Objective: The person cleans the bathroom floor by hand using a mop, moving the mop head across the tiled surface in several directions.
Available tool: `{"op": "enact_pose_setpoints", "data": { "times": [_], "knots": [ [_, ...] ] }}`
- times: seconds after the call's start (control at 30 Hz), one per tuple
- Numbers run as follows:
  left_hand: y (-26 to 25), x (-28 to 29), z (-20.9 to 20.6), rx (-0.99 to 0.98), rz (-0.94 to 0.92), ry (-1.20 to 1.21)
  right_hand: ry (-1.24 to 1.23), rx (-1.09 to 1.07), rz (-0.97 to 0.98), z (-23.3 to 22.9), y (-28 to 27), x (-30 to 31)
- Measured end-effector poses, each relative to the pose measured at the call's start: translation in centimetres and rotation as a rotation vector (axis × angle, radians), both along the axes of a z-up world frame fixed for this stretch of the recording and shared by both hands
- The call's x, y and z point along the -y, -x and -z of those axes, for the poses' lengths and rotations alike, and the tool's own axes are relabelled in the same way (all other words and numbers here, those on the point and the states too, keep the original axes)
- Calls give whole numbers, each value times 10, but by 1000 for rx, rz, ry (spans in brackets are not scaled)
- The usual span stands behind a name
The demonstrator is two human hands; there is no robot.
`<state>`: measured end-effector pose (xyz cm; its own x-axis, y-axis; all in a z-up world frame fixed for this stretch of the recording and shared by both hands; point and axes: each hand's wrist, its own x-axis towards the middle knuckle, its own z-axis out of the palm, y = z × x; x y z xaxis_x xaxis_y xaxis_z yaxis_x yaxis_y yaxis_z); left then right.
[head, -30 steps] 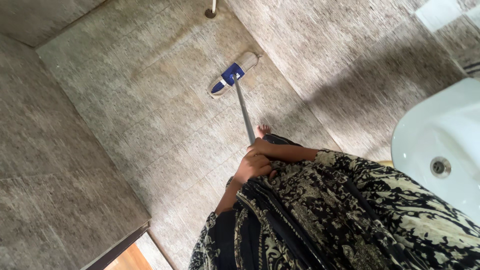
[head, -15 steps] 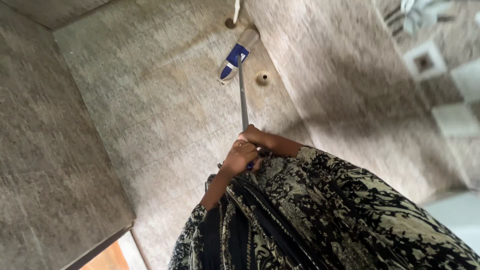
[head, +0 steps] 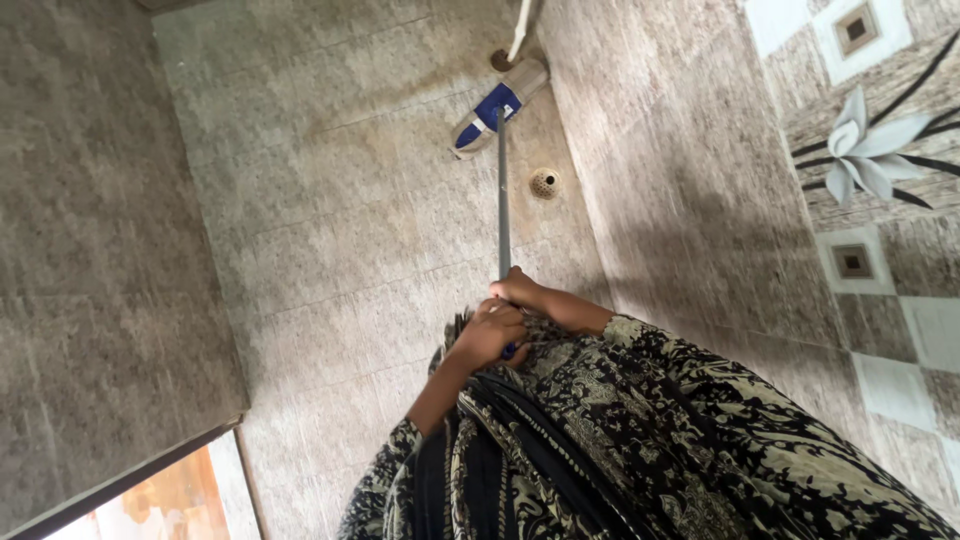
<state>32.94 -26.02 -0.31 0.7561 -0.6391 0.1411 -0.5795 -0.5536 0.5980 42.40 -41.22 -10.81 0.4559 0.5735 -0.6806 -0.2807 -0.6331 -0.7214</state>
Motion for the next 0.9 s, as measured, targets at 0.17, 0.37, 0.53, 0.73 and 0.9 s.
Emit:
{"op": "enact_pose_setpoints", "data": {
  "times": [0.17,0.37,0.53,0.73,0.9],
  "knots": [
    [37,-14,-3,-79,-37,-2,187,-84,52,29,28,-21],
    [100,-50,-15,9,-45,45,106,-186,57,15,88,-58],
    [187,-93,-31,6,-51,134,165,-297,133,19,175,-91],
    [276,-122,-63,103,-113,266,192,-344,232,15,256,-126],
    [304,-126,-63,254,-143,140,350,-58,248,34,297,-141]
  ]
}}
